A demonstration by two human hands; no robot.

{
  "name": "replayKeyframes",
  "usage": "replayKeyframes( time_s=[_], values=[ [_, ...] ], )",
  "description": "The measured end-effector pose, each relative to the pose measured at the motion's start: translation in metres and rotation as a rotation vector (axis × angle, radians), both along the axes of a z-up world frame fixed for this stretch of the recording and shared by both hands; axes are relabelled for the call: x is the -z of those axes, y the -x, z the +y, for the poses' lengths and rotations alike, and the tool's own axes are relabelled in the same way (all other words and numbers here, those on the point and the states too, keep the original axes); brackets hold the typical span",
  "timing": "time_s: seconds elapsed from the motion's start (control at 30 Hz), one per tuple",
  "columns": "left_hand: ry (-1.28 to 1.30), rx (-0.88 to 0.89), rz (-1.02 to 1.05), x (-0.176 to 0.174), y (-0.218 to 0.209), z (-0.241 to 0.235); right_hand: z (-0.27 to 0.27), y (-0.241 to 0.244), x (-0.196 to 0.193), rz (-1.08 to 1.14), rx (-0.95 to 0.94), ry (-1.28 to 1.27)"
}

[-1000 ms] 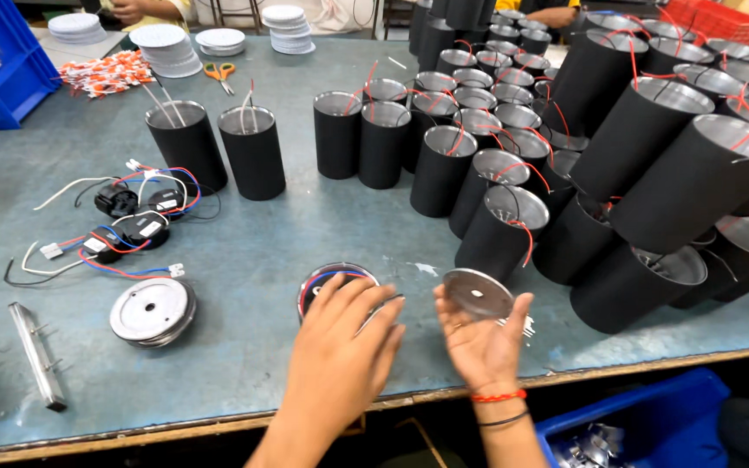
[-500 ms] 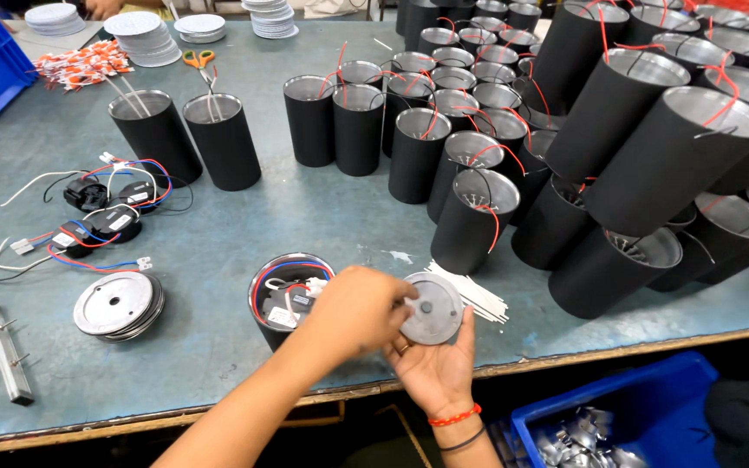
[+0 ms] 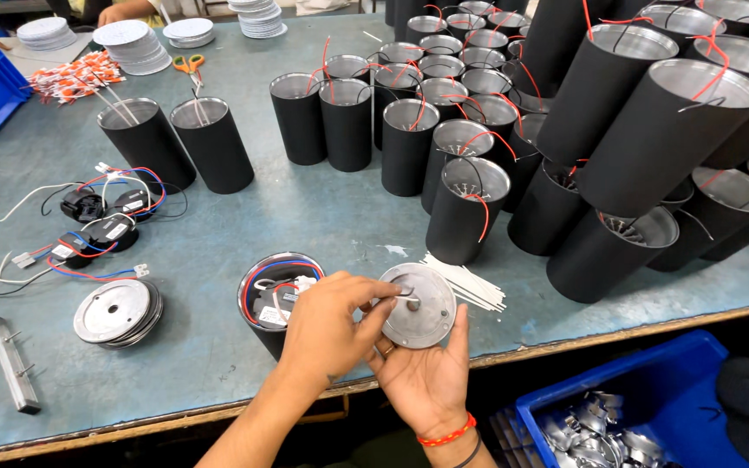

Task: The person assembles cylindrical electronic devices by inserting motors and wiring into black cylinders, connecting wires, and securing lids. The person handles multiple units, placing finished ones aside and picking up new ones to continue the process.

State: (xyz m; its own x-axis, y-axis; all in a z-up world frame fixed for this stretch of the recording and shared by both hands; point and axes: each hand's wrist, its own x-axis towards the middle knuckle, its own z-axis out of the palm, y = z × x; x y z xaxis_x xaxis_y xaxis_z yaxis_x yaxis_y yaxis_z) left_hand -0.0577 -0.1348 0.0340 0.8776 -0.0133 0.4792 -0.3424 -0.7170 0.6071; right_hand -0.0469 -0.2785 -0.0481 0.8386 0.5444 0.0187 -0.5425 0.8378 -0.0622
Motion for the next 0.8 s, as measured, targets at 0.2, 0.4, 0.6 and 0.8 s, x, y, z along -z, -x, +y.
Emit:
replayKeyframes(
  time_s=[0.2, 0.4, 0.6, 0.8],
  values=[
    [-0.096, 0.019, -0.158, 0.011, 0.002, -0.003, 0.000, -0.005, 0.003, 0.009, 0.034, 0.034],
    [-0.186, 0.044, -0.206, 0.015, 0.002, -0.005, 0.002, -0.008, 0.004, 0.018, 0.097, 0.002],
    [-0.257, 0.064, -0.161, 0.011, 0.005, -0.006, 0.005, -0.008, -0.001, 0.044, 0.150, 0.034],
    [-0.281, 0.000, -0.202, 0.012, 0.003, -0.007, 0.006, -0.004, 0.000, -0.028, 0.128, -0.001]
  ],
)
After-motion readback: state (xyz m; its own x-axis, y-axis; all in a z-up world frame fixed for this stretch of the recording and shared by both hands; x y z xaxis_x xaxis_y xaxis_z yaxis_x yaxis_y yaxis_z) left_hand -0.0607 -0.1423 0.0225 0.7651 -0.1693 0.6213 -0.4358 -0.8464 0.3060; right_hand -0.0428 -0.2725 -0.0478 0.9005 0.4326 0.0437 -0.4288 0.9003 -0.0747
